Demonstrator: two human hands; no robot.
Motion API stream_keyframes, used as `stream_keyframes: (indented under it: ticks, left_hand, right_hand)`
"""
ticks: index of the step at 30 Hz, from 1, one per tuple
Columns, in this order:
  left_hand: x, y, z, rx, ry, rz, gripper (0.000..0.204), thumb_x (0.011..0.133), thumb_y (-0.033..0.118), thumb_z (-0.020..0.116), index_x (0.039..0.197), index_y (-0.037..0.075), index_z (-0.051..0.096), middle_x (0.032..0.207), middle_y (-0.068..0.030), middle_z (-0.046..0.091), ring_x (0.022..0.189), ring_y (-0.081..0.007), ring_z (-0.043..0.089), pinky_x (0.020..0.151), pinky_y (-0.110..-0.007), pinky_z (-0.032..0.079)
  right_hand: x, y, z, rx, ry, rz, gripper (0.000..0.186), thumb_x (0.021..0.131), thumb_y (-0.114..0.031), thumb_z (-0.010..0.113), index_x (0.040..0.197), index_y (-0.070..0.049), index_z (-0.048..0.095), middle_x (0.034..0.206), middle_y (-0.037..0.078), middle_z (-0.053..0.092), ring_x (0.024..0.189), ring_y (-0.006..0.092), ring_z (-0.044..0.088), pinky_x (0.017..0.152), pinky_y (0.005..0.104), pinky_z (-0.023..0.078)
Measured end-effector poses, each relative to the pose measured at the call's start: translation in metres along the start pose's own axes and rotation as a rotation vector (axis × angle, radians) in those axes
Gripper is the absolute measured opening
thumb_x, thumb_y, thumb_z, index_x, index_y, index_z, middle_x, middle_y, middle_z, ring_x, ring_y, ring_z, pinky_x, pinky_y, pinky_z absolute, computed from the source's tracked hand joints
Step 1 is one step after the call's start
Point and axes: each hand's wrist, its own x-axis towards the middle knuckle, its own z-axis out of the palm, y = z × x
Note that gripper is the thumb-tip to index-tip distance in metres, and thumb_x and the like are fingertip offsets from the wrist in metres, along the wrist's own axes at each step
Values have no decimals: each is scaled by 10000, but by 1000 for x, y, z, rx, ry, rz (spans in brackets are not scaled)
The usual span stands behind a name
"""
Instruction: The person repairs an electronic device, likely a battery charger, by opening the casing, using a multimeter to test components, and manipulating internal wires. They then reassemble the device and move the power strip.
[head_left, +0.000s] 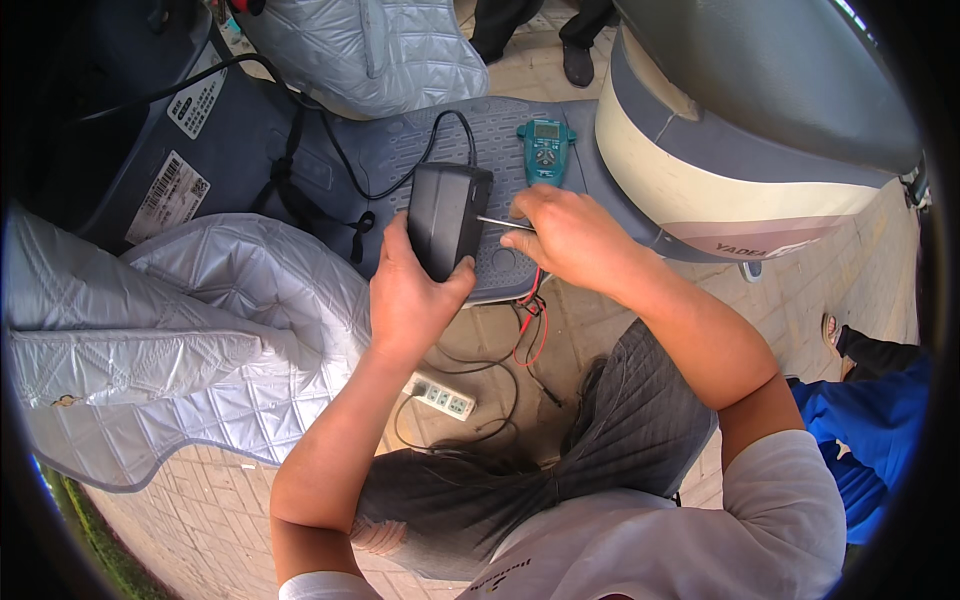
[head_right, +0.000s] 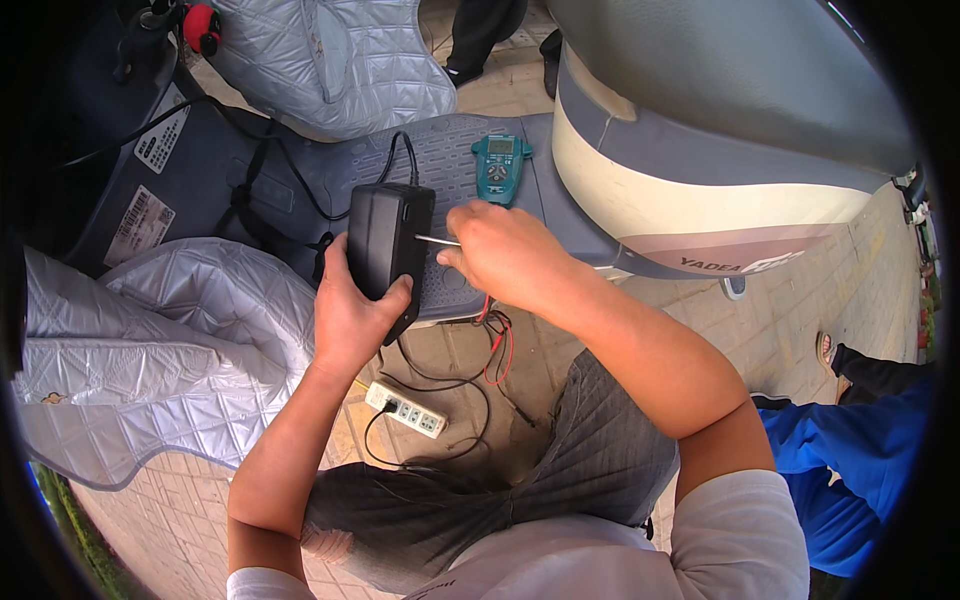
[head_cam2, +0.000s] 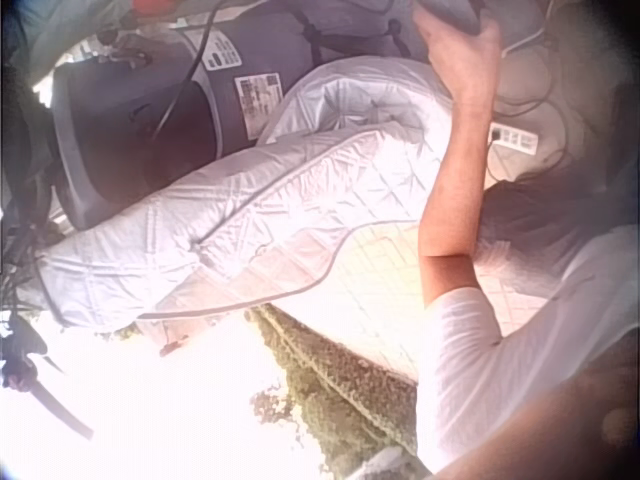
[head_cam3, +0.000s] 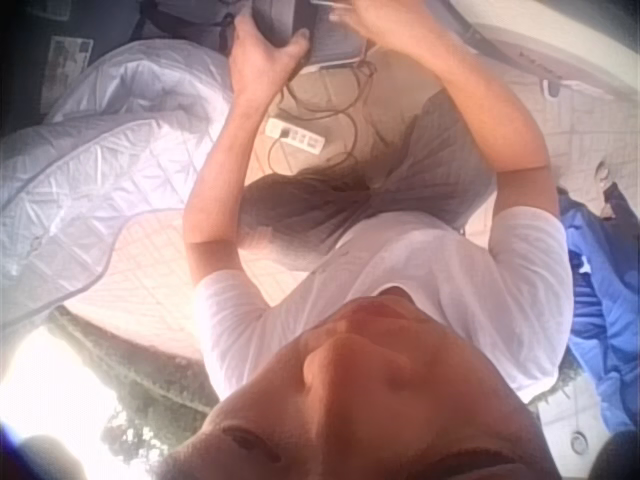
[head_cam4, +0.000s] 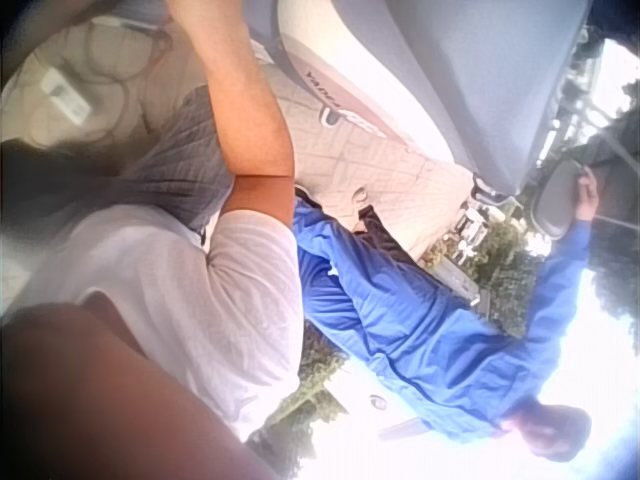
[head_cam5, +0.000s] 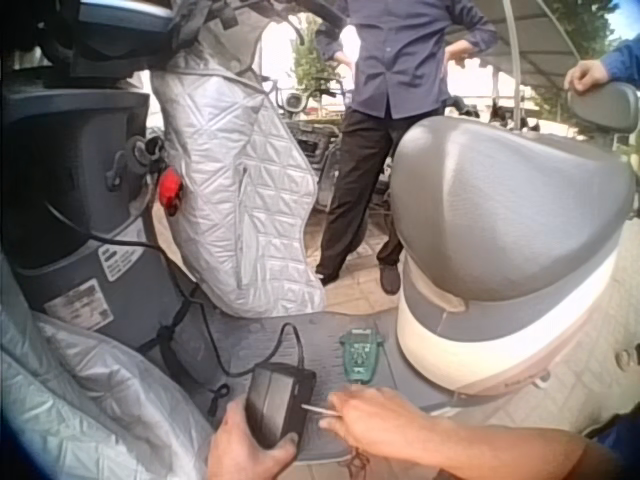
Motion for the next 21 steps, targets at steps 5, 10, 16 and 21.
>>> stream_keyframes:
  ticks: [5,10,16,21]
  left_hand:
    - [-1,1,0,23,-5,2,821,735,277,797,1371,-32,380,1199,-296,600,994,-454,662,860,-471,549]
    - [-2,5,0,30,13,-19,796,744,239,804,1366,-43,395,1146,-271,635,1028,-381,663,916,-410,513]
    - [-2,4,0,31,-10,-27,793,744,238,806,1363,-43,398,1150,-271,634,1034,-379,662,916,-409,513]
    - [-2,10,-2,-16,-11,-49,784,743,231,806,1361,-33,403,1162,-266,626,1037,-373,660,914,-410,512]
  right_hand:
    - [0,-2,-1,-14,16,-21,218,908,-165,674,812,20,611,814,197,665,801,394,675,688,475,536]
    - [0,2,2,8,-43,5,213,890,-162,697,835,14,590,841,197,650,806,420,645,682,502,505]
    - [-1,-3,1,36,52,8,226,910,-188,674,832,9,594,837,190,643,808,427,635,670,512,497]
    - [1,-1,-1,-44,-51,8,217,886,-174,698,889,22,606,897,196,651,820,403,664,690,482,532]
